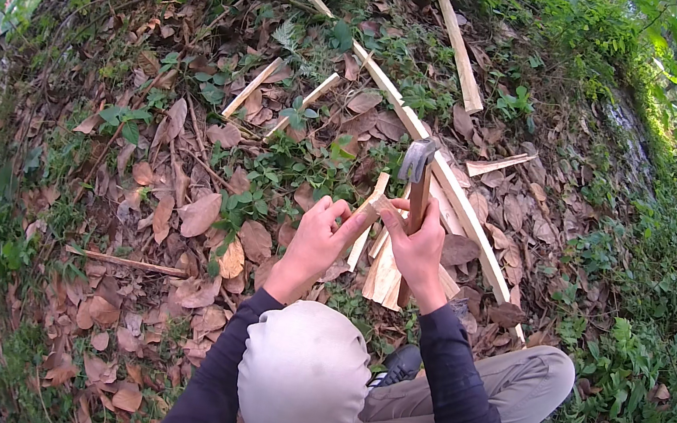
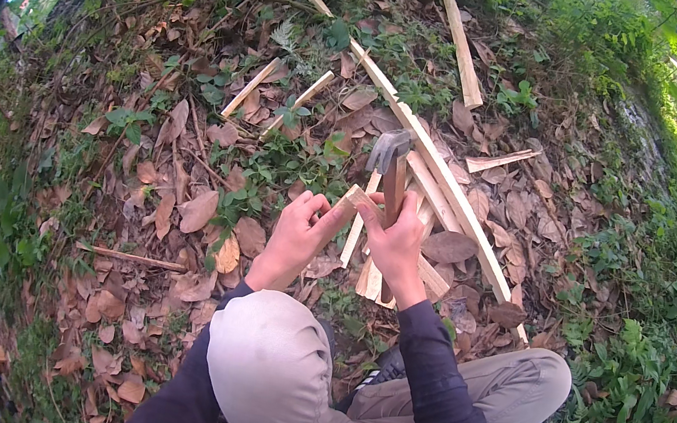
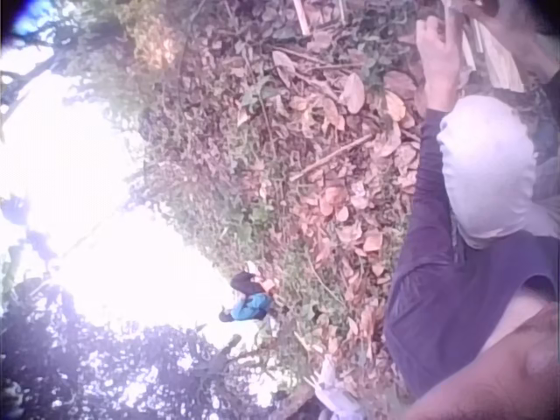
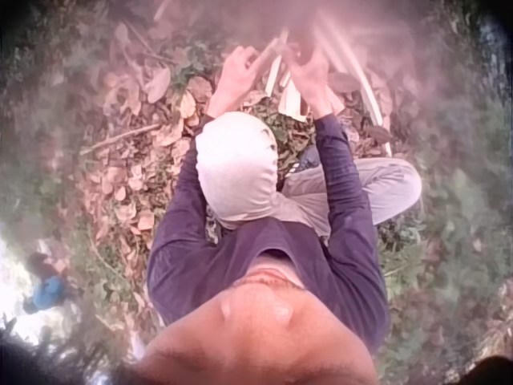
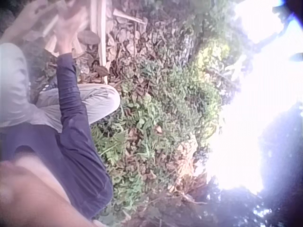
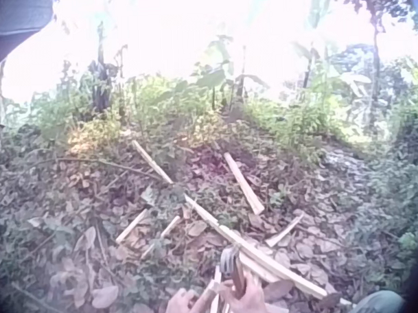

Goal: The person sits on the forest floor and uses a small axe to split thin wooden planks into smaller pieces. They repeatedly position a plank on a pile of wood and strike it with the axe to break it apart.

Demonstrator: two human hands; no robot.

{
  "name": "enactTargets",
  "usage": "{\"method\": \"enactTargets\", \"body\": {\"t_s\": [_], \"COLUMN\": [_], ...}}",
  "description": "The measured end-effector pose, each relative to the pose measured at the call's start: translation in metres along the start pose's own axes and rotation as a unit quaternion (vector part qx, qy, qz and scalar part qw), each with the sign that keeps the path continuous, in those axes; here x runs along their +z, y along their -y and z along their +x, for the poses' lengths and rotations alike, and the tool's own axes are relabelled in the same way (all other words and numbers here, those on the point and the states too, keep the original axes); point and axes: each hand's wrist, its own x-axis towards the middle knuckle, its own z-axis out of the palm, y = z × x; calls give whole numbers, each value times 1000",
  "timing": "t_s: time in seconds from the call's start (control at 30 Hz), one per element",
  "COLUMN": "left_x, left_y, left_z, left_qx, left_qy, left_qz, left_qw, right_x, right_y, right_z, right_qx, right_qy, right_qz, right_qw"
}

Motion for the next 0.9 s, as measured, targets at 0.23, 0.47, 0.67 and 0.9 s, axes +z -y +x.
{"method": "enactTargets", "body": {"t_s": [0.23, 0.47, 0.67, 0.9], "left_x": [-27, -52, -46, -37], "left_y": [6, 5, 10, 29], "left_z": [21, 46, 44, 51], "left_qx": [31, 50, 38, 12], "left_qy": [130, 239, 220, 216], "left_qz": [30, 105, 88, 29], "left_qw": [991, 964, 971, 976], "right_x": [-11, -2, 0, 7], "right_y": [-20, -33, -26, -33], "right_z": [12, 6, 3, 1], "right_qx": [35, 70, 96, 84], "right_qy": [128, 141, 119, 77], "right_qz": [71, 122, 195, 183], "right_qw": [989, 980, 969, 976]}}
